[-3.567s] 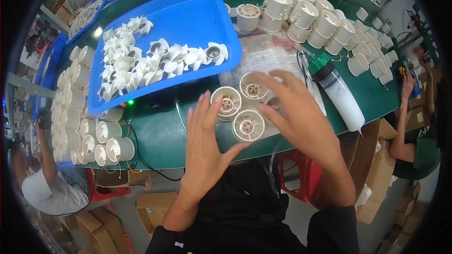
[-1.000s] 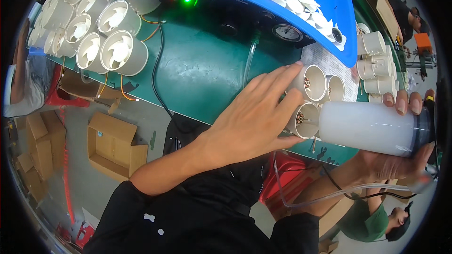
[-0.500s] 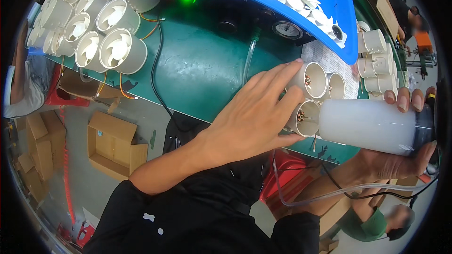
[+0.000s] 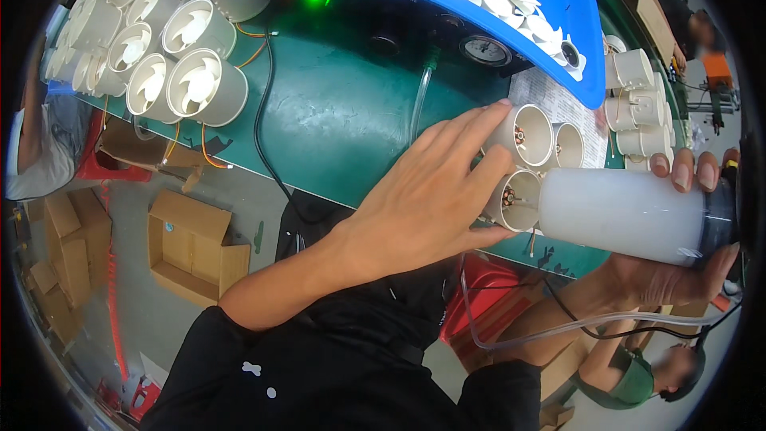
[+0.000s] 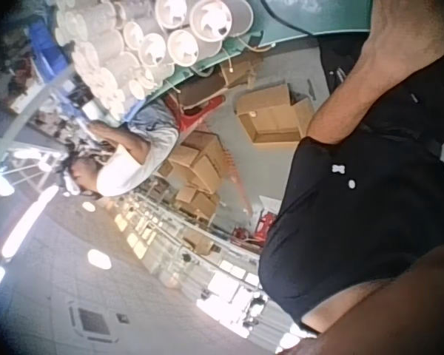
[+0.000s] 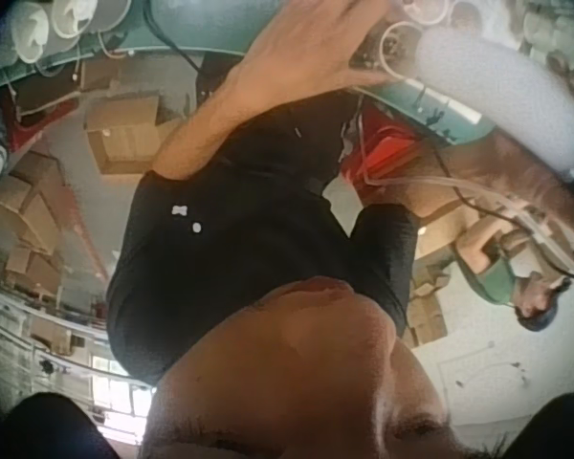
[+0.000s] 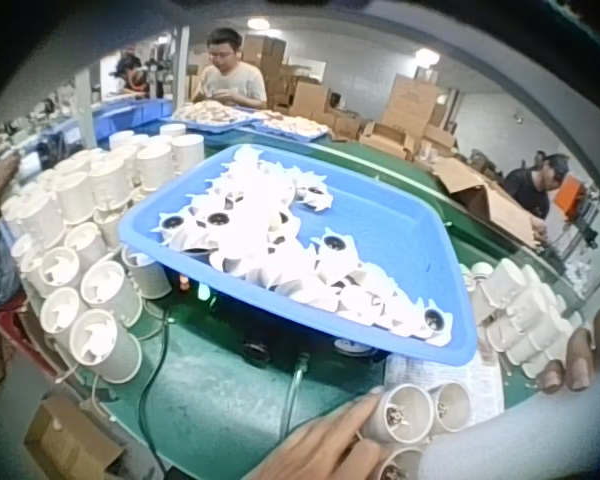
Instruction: Assembling plastic cooling fan components on a factory production line.
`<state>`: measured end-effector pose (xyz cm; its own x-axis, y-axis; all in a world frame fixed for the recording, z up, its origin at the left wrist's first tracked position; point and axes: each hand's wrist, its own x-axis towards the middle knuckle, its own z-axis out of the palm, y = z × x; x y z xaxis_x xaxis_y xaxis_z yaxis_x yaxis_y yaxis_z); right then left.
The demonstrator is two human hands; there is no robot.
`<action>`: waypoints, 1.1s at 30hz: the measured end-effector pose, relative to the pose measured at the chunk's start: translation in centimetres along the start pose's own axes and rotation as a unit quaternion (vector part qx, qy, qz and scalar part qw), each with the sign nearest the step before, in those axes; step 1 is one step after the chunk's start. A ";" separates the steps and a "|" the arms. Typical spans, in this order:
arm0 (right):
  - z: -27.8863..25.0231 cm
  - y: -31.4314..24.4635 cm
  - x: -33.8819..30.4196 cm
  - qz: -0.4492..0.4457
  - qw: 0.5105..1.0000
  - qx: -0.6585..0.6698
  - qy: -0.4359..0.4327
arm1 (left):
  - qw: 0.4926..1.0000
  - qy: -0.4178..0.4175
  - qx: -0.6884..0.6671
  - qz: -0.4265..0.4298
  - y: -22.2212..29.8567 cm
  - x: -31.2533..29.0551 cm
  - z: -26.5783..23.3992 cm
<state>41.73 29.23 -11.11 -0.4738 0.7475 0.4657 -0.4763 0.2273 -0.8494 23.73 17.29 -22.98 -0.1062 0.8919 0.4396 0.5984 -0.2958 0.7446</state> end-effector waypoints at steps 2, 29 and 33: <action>-0.2 -0.1 0.0 -0.007 1.000 -0.002 0.020 | 1.000 0.000 0.001 0.000 0.0 0.0 -0.1; 0.8 3.1 2.0 -0.111 0.959 -0.146 0.218 | 0.999 -0.032 0.004 0.022 0.2 0.2 0.0; 0.4 3.1 2.0 -0.094 0.964 -0.140 0.207 | 0.999 -0.029 0.008 0.023 0.1 0.1 0.0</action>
<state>39.01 31.18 -12.68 -0.0351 0.8483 0.5284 -0.2782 0.4995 -0.8204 23.78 17.32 -22.86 -0.0323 0.8958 0.4434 0.6143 -0.3321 0.7158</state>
